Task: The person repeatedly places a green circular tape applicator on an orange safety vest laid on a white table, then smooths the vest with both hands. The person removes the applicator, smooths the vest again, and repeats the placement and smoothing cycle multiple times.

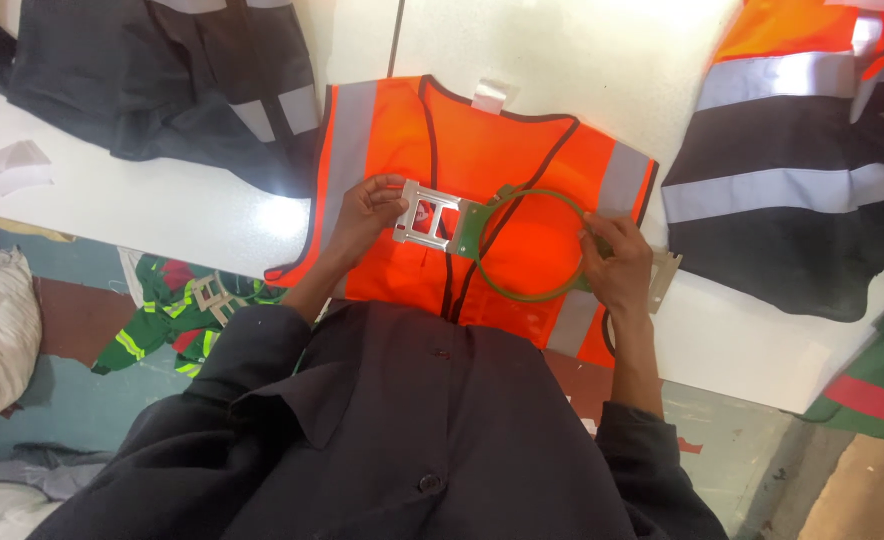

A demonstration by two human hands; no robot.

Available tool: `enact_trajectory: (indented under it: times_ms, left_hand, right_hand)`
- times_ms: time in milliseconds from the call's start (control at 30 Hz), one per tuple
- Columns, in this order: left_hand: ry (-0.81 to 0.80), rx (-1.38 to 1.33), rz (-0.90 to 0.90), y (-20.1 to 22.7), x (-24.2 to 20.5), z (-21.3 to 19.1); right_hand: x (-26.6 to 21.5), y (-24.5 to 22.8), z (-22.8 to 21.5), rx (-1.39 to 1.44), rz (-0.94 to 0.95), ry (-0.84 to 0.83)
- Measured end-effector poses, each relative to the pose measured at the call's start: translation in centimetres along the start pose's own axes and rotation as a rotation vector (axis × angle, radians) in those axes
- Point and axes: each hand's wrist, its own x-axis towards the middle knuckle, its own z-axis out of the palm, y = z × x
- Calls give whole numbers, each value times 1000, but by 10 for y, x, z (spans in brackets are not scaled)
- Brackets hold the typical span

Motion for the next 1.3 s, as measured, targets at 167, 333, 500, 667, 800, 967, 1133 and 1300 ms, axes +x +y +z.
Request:
enact_trajectory:
  times_ms: [167, 333, 500, 667, 800, 967, 1133, 1300]
  left_hand:
    - [6, 33, -25, 0, -7, -3]
    - [21, 80, -12, -1, -13, -3]
    - [-7, 57, -77, 10, -9, -3]
    - [1, 100, -10, 5, -7, -5]
    - [4, 61, -12, 6, -5, -2]
    - [-41, 37, -2, 17, -4, 3]
    - [-29, 27, 15, 23, -7, 9]
    - [-63, 12, -7, 19, -4, 6]
  right_hand:
    - [11, -8, -4, 52, 86, -38]
    - [7, -5, -5, 9, 24, -55]
    - [10, -4, -4, 80, 93, -69]
    - [11, -10, -5, 52, 131, -81]
    - [5, -4, -3, 37, 106, -63]
    - [8, -1, 0, 30, 54, -22]
    - [4, 3, 2, 58, 90, -16]
    - [8, 4, 5, -20, 33, 34]
